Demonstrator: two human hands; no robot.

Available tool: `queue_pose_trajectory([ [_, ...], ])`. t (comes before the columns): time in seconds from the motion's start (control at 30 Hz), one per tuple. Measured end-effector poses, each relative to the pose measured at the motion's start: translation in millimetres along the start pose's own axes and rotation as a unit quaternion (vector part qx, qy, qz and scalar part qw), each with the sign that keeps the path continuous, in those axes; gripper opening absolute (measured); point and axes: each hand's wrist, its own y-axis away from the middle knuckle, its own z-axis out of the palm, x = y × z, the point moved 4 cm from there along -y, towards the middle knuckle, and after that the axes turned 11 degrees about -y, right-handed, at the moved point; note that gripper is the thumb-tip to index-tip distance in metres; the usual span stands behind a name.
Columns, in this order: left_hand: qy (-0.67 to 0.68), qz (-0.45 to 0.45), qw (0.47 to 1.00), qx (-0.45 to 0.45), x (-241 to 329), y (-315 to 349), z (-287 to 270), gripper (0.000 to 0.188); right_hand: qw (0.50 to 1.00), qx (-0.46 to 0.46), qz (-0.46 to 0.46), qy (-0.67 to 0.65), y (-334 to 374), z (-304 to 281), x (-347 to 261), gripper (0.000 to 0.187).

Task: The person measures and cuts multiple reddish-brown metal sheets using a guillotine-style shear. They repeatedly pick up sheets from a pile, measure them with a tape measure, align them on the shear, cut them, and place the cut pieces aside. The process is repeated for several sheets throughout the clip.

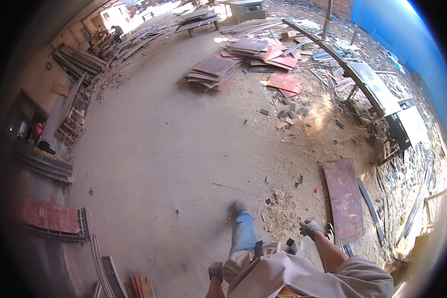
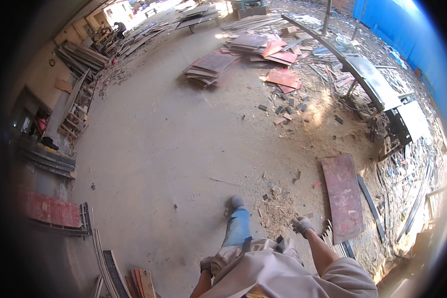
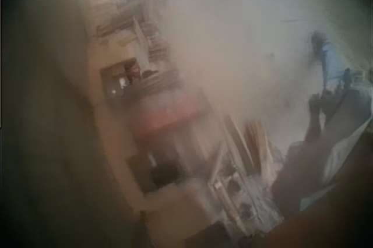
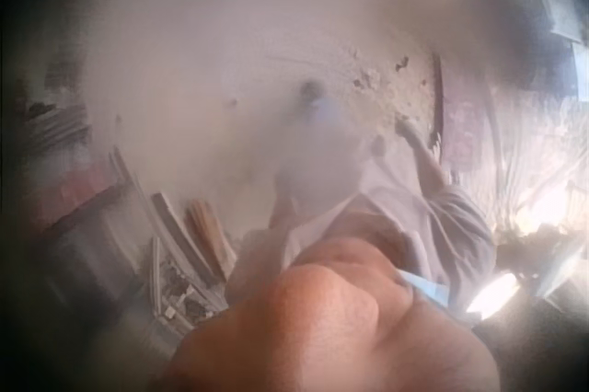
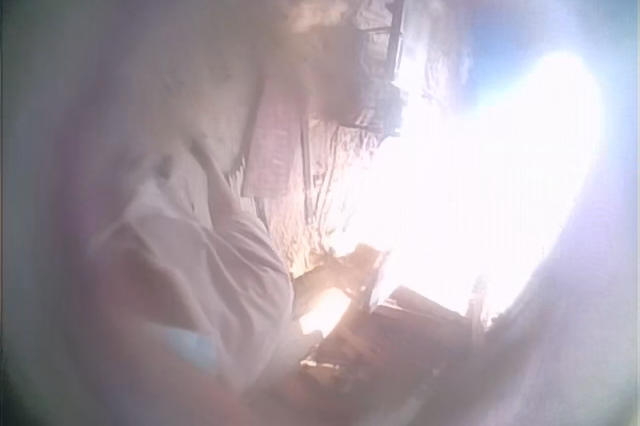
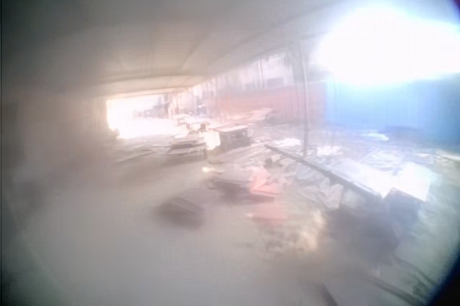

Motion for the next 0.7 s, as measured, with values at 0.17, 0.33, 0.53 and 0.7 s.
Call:
queue_pose_trajectory([
  [0.17, 0.141, -0.032, 0.986, -0.081, -88.8, -136.0, -89.5, 0.030, 0.988, 0.092, 0.113, -0.056, -36.7, 34.6, -75.1, 0.034],
  [0.33, 0.720, -0.036, 0.691, -0.062, -175.9, -356.9, -229.0, 0.034, 0.981, 0.104, 0.162, -0.022, -109.3, 65.0, -169.1, 0.033],
  [0.53, 0.831, -0.176, 0.526, -0.041, -208.4, -602.9, -432.6, 0.013, 0.966, 0.095, 0.232, -0.063, -296.4, 108.4, -360.8, 0.035],
  [0.7, 0.662, -0.260, 0.701, -0.049, -223.6, -717.3, -585.7, 0.017, 0.989, 0.062, 0.124, 0.049, -472.6, 162.4, -652.7, 0.035],
])
